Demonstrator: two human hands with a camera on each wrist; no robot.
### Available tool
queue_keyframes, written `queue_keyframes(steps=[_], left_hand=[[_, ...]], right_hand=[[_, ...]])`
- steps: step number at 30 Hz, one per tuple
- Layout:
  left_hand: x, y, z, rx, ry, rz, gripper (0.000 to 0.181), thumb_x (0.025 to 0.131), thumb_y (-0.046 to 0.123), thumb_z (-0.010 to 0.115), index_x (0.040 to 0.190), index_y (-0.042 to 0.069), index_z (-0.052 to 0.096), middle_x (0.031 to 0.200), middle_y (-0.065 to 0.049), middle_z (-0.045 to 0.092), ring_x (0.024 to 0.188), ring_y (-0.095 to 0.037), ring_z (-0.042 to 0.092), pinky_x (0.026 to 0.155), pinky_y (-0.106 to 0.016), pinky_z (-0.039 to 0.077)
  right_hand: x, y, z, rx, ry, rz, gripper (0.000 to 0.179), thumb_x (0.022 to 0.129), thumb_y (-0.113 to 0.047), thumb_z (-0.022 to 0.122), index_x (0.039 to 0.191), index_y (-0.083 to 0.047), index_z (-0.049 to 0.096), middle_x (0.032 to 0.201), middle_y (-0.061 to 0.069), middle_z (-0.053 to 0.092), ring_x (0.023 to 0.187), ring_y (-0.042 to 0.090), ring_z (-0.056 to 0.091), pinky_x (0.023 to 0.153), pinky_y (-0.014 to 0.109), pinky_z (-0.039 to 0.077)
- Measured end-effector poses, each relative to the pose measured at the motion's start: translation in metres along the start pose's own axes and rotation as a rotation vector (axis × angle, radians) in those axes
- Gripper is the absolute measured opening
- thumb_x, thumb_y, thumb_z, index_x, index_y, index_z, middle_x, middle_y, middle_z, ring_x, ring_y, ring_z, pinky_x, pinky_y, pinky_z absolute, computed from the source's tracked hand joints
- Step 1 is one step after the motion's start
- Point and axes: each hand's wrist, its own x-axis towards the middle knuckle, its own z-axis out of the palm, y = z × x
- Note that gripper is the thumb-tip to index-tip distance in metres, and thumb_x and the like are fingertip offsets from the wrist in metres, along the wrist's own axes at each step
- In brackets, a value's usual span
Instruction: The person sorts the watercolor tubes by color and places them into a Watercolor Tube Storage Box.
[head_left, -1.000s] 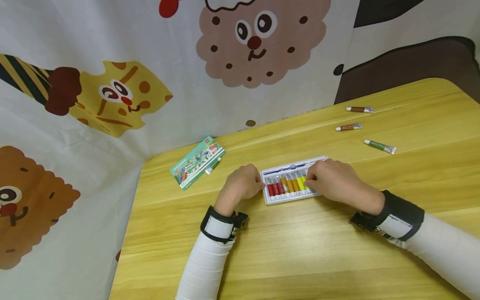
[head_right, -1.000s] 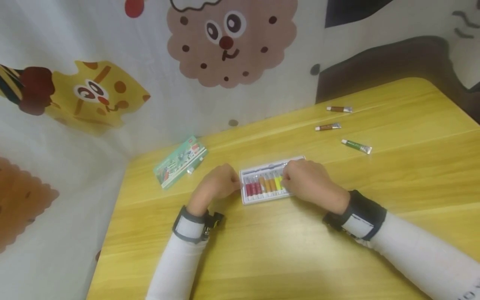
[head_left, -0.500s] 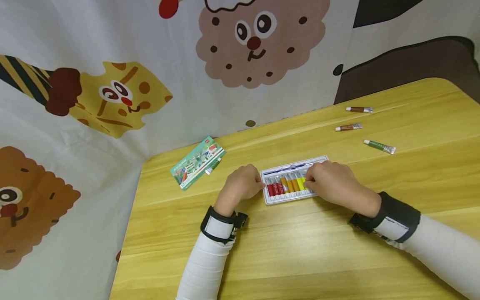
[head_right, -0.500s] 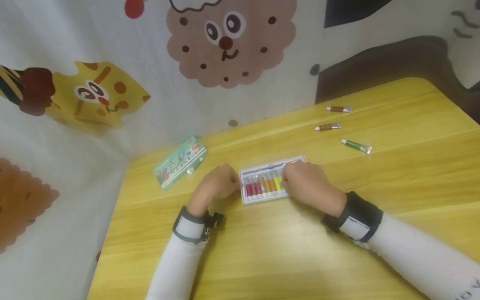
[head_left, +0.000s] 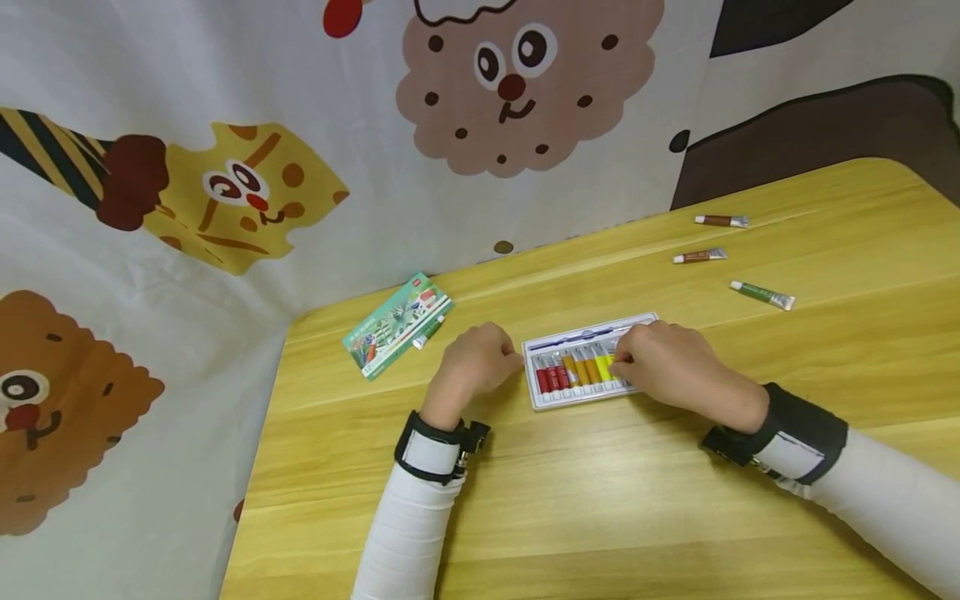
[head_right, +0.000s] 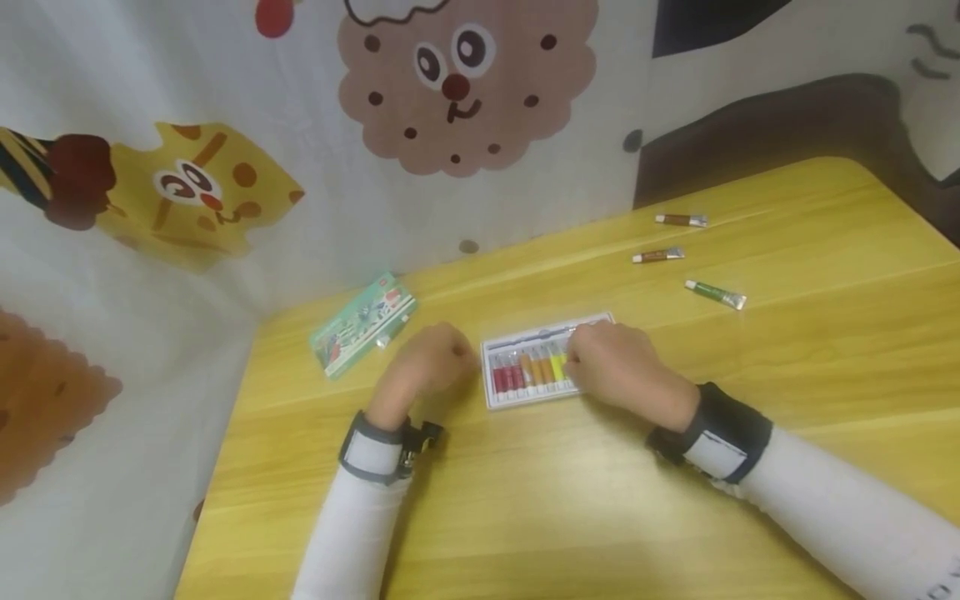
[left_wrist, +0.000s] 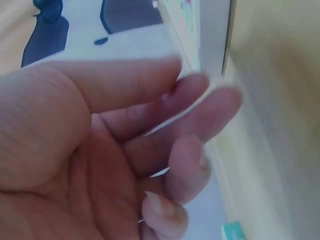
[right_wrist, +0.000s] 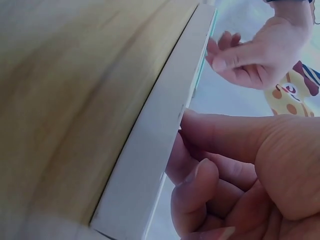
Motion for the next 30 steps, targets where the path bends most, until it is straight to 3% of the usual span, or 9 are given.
queue_keyframes(steps=[4, 7, 11, 14, 16, 30], left_hand=[[0.002, -0.013, -0.010, -0.009, 0.152, -0.043, 0.023, 0.104, 0.029, 0.066, 0.108, 0.009, 0.076, 0.098, -0.006, 0.072, 0.078, -0.022, 0.065, 0.066, -0.037, 0.051], [0.004, -0.027, -0.017, -0.006, 0.271, -0.093, 0.028, 0.104, 0.023, 0.066, 0.126, 0.007, 0.073, 0.120, -0.011, 0.073, 0.095, -0.031, 0.071, 0.073, -0.045, 0.056], [0.009, -0.050, -0.020, 0.025, 0.368, -0.192, 0.020, 0.100, 0.010, 0.063, 0.114, 0.002, 0.075, 0.113, -0.016, 0.074, 0.094, -0.037, 0.071, 0.069, -0.051, 0.056], [0.013, -0.063, -0.020, 0.052, 0.373, -0.269, 0.014, 0.097, 0.003, 0.059, 0.101, -0.002, 0.072, 0.102, -0.020, 0.072, 0.086, -0.037, 0.069, 0.064, -0.051, 0.054], [0.015, -0.069, -0.020, 0.058, 0.352, -0.303, 0.013, 0.096, 0.001, 0.058, 0.100, -0.003, 0.069, 0.100, -0.021, 0.071, 0.085, -0.037, 0.068, 0.063, -0.049, 0.053], [0.022, -0.078, -0.018, 0.081, 0.275, -0.359, 0.021, 0.093, 0.003, 0.063, 0.112, -0.005, 0.067, 0.106, -0.022, 0.070, 0.089, -0.035, 0.067, 0.065, -0.045, 0.053]], right_hand=[[0.000, 0.001, 0.000, 0.007, -0.002, 0.001, 0.008, 0.094, -0.014, 0.079, 0.091, -0.007, 0.081, 0.080, 0.001, 0.068, 0.058, 0.016, 0.047, 0.052, 0.032, 0.033], [0.001, 0.001, 0.001, 0.004, -0.003, 0.001, 0.008, 0.094, -0.014, 0.079, 0.090, -0.007, 0.081, 0.080, 0.001, 0.067, 0.059, 0.016, 0.047, 0.053, 0.032, 0.033], [0.001, 0.002, 0.001, 0.001, 0.001, -0.004, 0.007, 0.094, -0.013, 0.079, 0.090, -0.007, 0.081, 0.079, 0.001, 0.067, 0.059, 0.016, 0.047, 0.053, 0.032, 0.033], [0.001, 0.002, 0.001, 0.002, 0.006, -0.009, 0.007, 0.093, -0.012, 0.079, 0.090, -0.007, 0.081, 0.078, 0.001, 0.067, 0.059, 0.016, 0.047, 0.053, 0.032, 0.033], [0.000, 0.002, 0.001, 0.005, 0.007, -0.010, 0.007, 0.093, -0.012, 0.079, 0.090, -0.006, 0.081, 0.078, 0.001, 0.067, 0.058, 0.016, 0.047, 0.053, 0.032, 0.033], [0.000, 0.002, 0.001, 0.007, 0.008, -0.014, 0.007, 0.093, -0.012, 0.079, 0.091, -0.006, 0.081, 0.078, 0.001, 0.067, 0.058, 0.016, 0.047, 0.053, 0.032, 0.032]])
